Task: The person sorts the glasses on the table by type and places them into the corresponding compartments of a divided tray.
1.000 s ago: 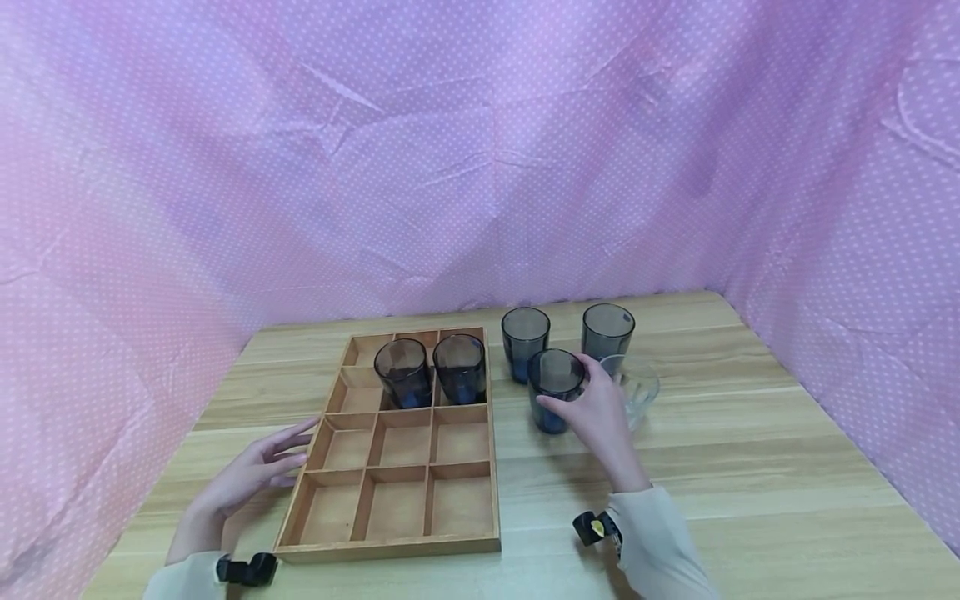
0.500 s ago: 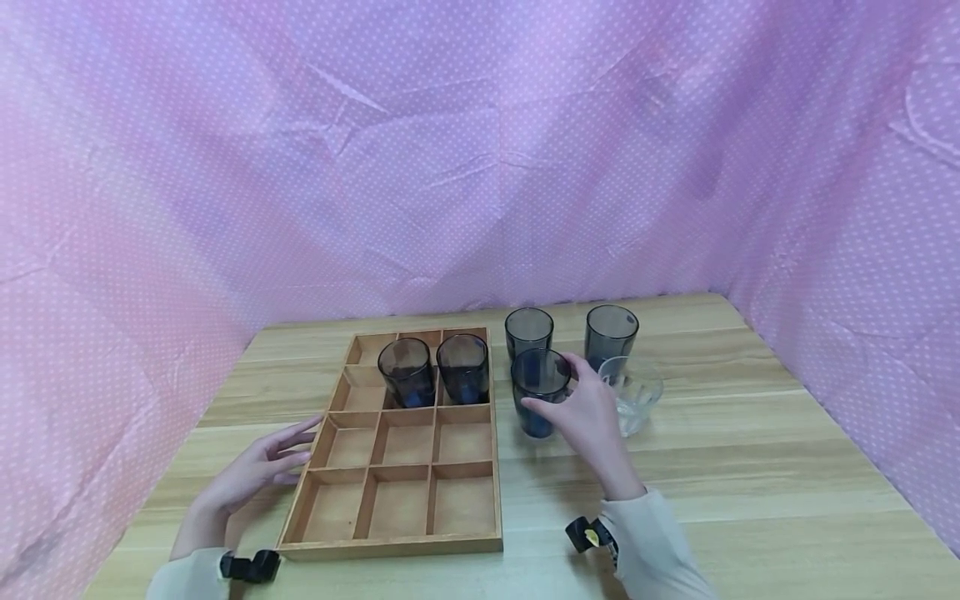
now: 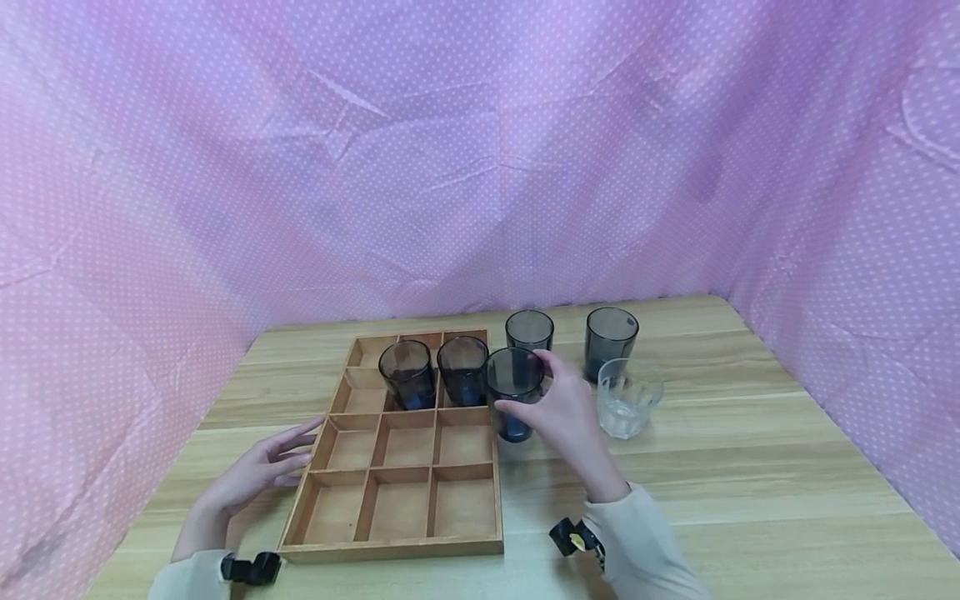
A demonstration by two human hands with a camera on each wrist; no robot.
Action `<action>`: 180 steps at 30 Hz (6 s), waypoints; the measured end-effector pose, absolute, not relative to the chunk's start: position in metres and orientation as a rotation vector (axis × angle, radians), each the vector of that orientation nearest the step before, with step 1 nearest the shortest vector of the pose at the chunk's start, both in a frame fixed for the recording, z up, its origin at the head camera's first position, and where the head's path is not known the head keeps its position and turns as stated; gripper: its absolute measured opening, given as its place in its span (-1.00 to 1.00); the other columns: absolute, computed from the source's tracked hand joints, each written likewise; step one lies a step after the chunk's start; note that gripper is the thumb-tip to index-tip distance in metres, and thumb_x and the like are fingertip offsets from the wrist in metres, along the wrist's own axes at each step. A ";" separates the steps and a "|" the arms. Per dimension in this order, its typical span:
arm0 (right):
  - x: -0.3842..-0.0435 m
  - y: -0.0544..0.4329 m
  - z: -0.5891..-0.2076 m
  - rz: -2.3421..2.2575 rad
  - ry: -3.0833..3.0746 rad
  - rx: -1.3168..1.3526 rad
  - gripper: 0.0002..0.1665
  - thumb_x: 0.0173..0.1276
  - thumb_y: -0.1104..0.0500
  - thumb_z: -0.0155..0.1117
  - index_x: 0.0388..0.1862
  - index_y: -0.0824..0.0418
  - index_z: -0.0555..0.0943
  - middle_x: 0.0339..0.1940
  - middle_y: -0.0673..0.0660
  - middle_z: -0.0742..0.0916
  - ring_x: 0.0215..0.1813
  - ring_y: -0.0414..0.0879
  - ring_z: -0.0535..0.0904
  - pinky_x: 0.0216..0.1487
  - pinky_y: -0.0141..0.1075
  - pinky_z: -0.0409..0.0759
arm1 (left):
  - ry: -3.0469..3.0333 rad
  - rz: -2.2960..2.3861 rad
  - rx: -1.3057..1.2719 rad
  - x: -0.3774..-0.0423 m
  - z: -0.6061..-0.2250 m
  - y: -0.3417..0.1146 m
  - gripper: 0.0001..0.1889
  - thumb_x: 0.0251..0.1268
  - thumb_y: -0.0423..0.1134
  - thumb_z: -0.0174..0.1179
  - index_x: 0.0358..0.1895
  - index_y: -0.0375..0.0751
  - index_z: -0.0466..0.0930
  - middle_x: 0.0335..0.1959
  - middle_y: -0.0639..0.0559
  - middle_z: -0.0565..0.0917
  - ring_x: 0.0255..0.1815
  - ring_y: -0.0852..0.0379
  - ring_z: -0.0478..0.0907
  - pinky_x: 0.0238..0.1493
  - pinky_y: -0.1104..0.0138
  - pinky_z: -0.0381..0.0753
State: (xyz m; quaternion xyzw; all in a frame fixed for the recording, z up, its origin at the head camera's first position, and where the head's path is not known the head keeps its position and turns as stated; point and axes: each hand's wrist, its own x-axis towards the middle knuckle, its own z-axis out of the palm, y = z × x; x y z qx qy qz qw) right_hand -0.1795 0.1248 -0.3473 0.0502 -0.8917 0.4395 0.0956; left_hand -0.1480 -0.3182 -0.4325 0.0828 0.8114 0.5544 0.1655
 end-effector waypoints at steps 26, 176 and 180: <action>-0.181 0.069 -0.333 1.574 -2.576 0.333 -0.06 -0.13 0.12 0.66 0.27 0.26 0.46 0.12 0.18 0.69 0.11 0.03 0.61 0.08 -0.10 0.66 | 2.306 1.601 0.253 -0.146 -0.432 -0.318 -0.33 0.45 -0.22 0.07 0.52 -0.23 0.02 0.40 -0.57 0.14 0.32 -0.44 0.29 0.07 0.09 0.66; -0.181 0.050 -0.389 2.172 -2.332 0.324 -0.26 0.10 0.39 0.45 0.29 0.36 0.44 0.28 0.29 0.59 0.36 0.12 0.45 0.41 -0.10 0.39 | 2.308 1.585 0.262 -0.149 -0.439 -0.318 -0.32 0.46 -0.22 0.05 0.53 -0.25 -0.01 0.40 -0.58 0.15 0.33 -0.39 0.27 0.04 0.22 0.67; -0.181 0.057 -0.390 2.172 -2.318 0.260 -0.33 0.11 0.38 0.44 0.25 0.34 0.48 0.23 0.27 0.63 0.32 0.10 0.50 0.39 -0.11 0.42 | 2.310 1.586 0.257 -0.148 -0.439 -0.318 -0.32 0.46 -0.22 0.06 0.53 -0.26 -0.01 0.40 -0.58 0.14 0.34 -0.41 0.25 0.04 0.20 0.68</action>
